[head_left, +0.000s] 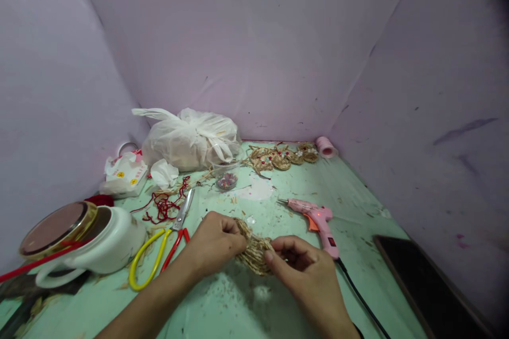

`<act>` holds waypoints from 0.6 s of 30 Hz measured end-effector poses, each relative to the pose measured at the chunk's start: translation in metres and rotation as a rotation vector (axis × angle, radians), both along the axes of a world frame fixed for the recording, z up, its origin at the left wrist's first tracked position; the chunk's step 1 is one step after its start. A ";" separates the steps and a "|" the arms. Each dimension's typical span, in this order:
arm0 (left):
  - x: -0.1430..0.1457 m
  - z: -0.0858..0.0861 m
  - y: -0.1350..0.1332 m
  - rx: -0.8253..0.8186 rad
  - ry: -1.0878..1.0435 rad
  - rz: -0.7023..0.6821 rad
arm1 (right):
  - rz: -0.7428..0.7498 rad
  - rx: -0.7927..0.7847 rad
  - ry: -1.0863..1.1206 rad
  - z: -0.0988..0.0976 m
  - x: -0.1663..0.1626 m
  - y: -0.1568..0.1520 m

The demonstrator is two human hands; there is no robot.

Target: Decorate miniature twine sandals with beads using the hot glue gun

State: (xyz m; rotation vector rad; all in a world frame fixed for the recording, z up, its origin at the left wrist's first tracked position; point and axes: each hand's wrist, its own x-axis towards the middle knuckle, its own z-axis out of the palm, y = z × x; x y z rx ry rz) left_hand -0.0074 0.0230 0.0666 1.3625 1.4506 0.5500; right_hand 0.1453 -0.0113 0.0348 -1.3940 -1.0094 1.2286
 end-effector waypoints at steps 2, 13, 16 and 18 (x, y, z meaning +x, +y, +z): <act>-0.001 0.001 0.000 -0.002 -0.020 -0.017 | 0.016 0.011 -0.014 -0.001 0.000 -0.001; -0.004 -0.007 0.000 -0.063 -0.154 -0.024 | 0.219 0.517 -0.356 -0.007 0.007 -0.010; -0.008 0.000 -0.001 -0.057 -0.269 -0.021 | 0.259 0.590 -0.422 -0.013 0.010 -0.009; -0.015 0.009 0.000 -0.028 -0.298 -0.040 | 0.221 0.452 -0.361 -0.016 0.013 -0.006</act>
